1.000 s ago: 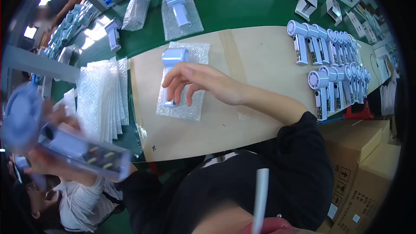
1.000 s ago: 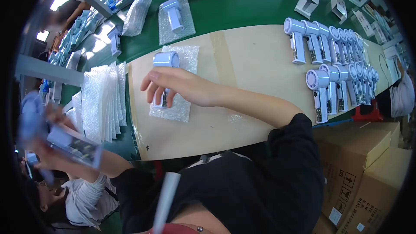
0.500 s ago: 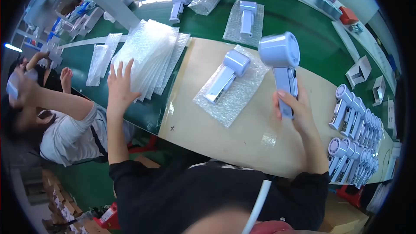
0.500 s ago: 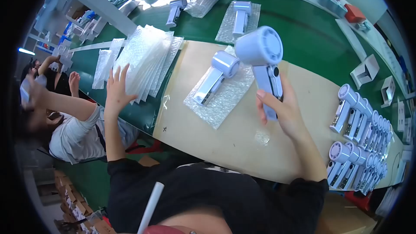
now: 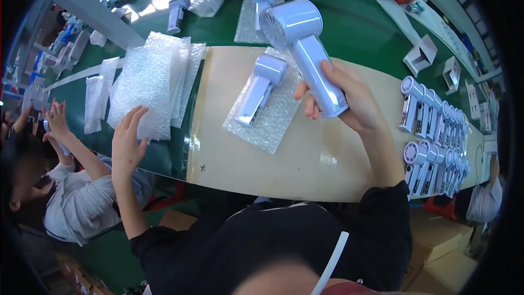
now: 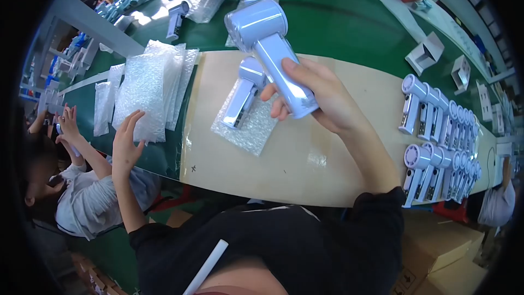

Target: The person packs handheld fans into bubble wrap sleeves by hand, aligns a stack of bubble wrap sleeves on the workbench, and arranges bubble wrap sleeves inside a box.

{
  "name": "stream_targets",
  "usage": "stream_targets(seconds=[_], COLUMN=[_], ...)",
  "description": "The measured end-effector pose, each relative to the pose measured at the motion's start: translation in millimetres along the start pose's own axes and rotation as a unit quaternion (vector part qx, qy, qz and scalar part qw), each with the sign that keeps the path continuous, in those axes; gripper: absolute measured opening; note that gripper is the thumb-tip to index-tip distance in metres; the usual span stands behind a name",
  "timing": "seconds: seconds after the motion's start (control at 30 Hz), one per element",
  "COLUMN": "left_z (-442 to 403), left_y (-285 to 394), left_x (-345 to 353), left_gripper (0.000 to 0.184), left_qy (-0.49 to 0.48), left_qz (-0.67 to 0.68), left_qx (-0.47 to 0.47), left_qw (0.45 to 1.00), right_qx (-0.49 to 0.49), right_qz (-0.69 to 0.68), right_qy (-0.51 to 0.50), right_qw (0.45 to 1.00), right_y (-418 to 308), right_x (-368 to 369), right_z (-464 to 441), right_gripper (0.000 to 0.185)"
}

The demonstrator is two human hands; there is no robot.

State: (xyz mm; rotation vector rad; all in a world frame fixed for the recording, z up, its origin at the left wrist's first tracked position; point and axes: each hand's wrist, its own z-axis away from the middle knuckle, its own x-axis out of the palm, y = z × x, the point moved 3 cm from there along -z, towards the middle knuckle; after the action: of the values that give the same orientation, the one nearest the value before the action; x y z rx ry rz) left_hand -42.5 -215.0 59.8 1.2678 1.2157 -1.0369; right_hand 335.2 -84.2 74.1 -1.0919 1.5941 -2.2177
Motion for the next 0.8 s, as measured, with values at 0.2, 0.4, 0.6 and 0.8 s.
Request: stream_targets(seconds=[0.2,0.4,0.6,0.8], left_z=[2,8,10,14], left_y=[11,0,103,108], left_x=[2,21,70,101], left_gripper=[0.056,0.028,0.014,0.015], left_qy=[0.001,0.077,0.036,-0.156], left_qz=[-0.063,-0.033,0.360,0.616], left_qx=[0.111,0.150,0.032,-0.150], left_qw=[0.992,0.985,0.932,0.757], right_qx=[-0.014,-0.033,0.078,0.035], right_qz=[-0.017,0.011,0.114,0.309], right_qy=[0.025,0.032,0.014,-0.059], right_qw=[0.999,0.999,0.990,0.949], right_y=[7,8,48,107], right_x=[3,1,26,47], right_z=[3,14,32,33], right_gripper=[0.063,0.061,0.037,0.037])
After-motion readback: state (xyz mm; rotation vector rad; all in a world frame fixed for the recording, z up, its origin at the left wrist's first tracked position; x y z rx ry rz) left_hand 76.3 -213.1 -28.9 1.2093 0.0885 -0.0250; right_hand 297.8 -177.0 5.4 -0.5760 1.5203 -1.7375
